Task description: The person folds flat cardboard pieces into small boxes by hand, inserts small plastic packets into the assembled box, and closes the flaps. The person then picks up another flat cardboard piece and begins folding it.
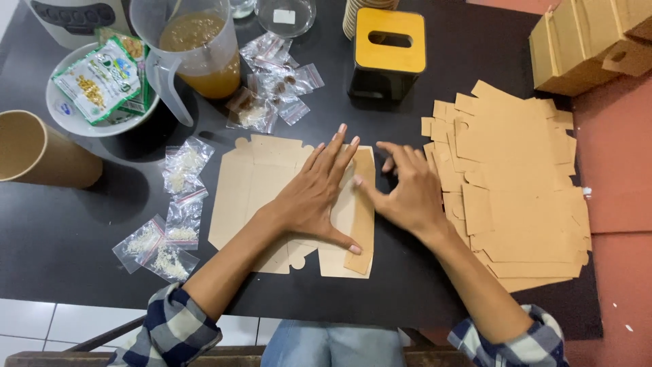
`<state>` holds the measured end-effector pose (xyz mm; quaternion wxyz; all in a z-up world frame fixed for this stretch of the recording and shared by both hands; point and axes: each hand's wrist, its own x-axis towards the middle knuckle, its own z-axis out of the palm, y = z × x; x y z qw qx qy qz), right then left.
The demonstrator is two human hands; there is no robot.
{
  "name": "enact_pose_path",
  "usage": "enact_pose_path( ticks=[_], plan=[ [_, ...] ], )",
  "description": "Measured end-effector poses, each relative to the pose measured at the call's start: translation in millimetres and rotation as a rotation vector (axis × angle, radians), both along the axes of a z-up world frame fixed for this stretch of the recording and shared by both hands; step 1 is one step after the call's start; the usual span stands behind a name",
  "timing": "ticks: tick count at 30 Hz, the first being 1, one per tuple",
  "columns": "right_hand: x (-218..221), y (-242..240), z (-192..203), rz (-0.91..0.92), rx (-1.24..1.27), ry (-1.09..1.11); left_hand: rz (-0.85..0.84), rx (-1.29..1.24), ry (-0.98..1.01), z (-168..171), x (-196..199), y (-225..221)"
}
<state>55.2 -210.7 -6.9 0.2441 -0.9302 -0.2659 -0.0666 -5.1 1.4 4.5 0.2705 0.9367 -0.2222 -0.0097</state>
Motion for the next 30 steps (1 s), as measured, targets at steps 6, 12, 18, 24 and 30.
enact_pose_path(
  ticks=[6,12,18,24,30],
  plan=[
    [-29.6,17.2,41.3,0.071,-0.051,0.312,-0.013,-0.195,-0.045,-13.9,0.6,0.0],
    [-18.6,8.1,50.4,-0.009,-0.015,0.455,-0.094,-0.3,-0.18,-11.4,-5.1,-0.2],
    [11.3,-19.3,22.0,0.013,0.532,0.422,-0.354,-0.827,0.096,-1.4,-12.2,-14.2],
    [39.6,-57.7,-3.9,0.164,0.99,0.357,-0.729,-0.992,1.037,6.9,-14.8,-10.9],
    [41.4,-67.5,19.4,0.621,1.276,0.519,-0.643,-0.885,0.984,18.6,-0.1,17.0]
  ],
)
